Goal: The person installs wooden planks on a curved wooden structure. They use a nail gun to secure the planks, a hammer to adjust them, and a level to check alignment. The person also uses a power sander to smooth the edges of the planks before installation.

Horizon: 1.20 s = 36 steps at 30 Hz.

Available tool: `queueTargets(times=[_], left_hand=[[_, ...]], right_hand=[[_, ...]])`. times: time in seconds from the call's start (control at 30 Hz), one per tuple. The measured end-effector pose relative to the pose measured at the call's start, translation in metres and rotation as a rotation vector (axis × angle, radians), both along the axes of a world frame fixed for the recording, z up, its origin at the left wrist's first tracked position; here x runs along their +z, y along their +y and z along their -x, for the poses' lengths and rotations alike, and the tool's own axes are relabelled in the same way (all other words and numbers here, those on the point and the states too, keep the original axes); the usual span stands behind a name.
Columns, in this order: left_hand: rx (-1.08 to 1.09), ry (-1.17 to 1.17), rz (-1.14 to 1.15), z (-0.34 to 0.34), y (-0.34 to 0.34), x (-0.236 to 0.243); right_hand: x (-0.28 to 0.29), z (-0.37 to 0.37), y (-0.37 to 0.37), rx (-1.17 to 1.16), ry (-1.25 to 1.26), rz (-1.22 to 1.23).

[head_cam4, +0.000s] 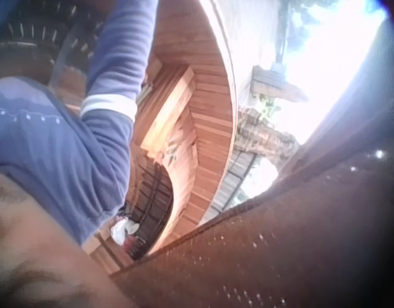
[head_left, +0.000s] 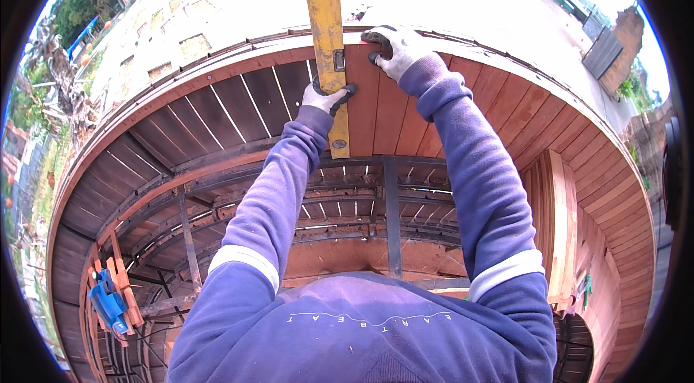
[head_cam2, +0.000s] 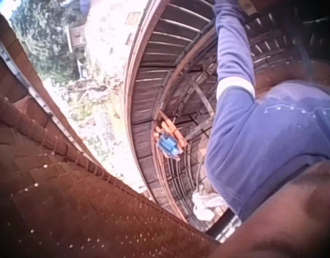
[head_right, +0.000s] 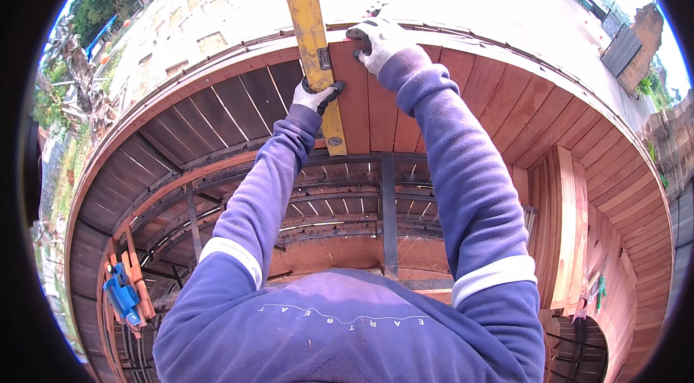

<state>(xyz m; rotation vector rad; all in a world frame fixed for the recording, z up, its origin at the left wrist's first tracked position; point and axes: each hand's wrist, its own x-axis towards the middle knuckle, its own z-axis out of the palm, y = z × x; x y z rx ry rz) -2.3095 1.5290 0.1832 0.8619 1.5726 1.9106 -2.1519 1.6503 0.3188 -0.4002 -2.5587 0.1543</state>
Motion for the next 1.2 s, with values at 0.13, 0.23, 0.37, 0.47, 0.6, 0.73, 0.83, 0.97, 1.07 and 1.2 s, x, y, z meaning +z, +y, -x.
queueTargets(times=[0.13,0.23,0.37,0.47,0.6,0.73,0.83,0.97,1.07,1.2], left_hand=[[-0.014,0.03,-0.05,-0.005,0.0,0.002],[-0.019,0.044,-0.024,-0.008,-0.002,0.007],[-0.011,0.052,0.037,-0.005,-0.005,0.009],[-0.025,0.046,0.013,-0.005,-0.008,0.008],[-0.028,0.116,0.005,-0.011,-0.007,0.013],[-0.042,0.119,0.084,-0.002,-0.009,0.002],[-0.065,0.093,0.099,0.006,-0.006,-0.009],[-0.082,0.073,0.032,-0.001,-0.005,-0.008],[-0.064,0.102,0.05,0.001,-0.005,-0.011],[-0.063,0.097,0.104,0.004,-0.004,-0.009]], right_hand=[[-0.006,0.001,0.006,0.02,0.012,-0.083],[-0.011,0.001,0.008,0.032,0.042,-0.124],[-0.013,0.001,0.004,0.05,0.079,-0.106],[-0.008,-0.001,-0.001,0.05,0.061,-0.066],[-0.003,-0.006,-0.002,0.039,0.051,-0.063],[-0.001,-0.003,-0.006,0.042,0.041,-0.059],[0.002,-0.003,-0.009,0.056,0.057,-0.048],[-0.002,-0.006,-0.006,0.057,0.088,-0.067],[-0.004,-0.004,-0.004,0.07,0.099,-0.072],[-0.003,-0.005,-0.006,0.063,0.1,-0.071]])
